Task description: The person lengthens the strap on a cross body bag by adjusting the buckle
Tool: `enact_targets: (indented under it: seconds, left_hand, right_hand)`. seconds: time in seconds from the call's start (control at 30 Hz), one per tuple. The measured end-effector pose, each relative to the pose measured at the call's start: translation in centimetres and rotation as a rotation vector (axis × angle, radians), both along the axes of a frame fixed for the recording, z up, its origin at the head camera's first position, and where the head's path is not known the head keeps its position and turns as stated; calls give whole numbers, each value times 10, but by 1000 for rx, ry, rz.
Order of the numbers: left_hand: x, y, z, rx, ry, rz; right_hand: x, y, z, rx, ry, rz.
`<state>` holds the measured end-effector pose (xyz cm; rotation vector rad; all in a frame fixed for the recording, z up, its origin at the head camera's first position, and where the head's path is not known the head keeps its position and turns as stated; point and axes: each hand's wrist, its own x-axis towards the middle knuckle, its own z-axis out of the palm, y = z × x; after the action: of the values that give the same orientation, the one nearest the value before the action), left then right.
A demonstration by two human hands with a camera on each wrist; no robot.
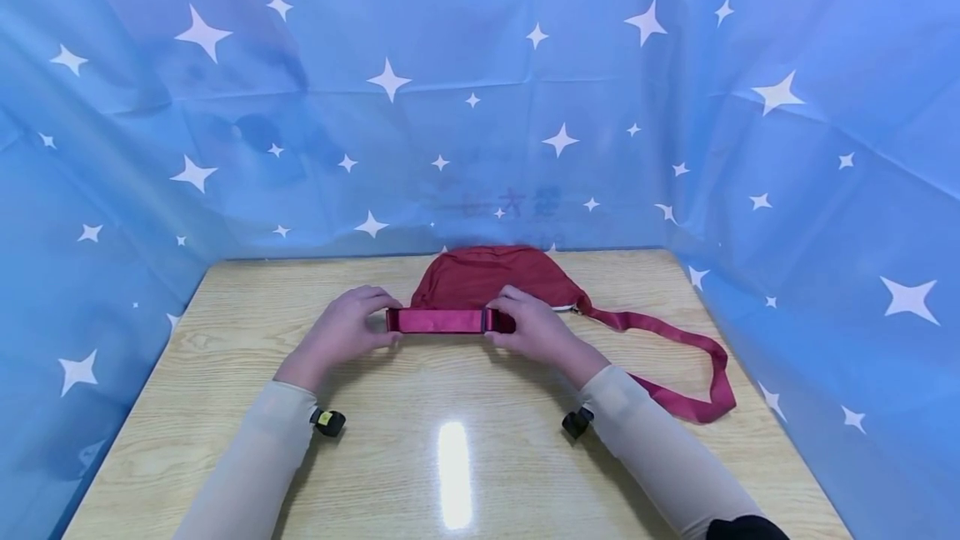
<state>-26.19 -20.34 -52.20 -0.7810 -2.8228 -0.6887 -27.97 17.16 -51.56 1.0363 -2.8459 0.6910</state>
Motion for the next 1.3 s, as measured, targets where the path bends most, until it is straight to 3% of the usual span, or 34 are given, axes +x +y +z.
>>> enact_targets:
  seconds: [0.23,0.37,0.53,0.73,1.07,1.3]
  left_hand:
    - [2,-8,1,25,-25,17]
    - [2,-9,1,30,-19,-6]
    - [0,-8,-5,0,-28,-25]
    - [-3,-7,-10,-41,-44,-31]
    - [-5,-7,-16,-76,-83,-7]
    - [0,-4,-13,-56,-86,5]
  right_hand:
    - [-4,6,-4,25,-30,9]
    - [-5,5,-5,41,-34,15]
    - [-5,5,-10,56,-62,18]
    - [-7,4,-18,110,-38,31]
    - [-4,1,-18,115,-65,-2]
    - [-1,-1,-20,120,-69,-28]
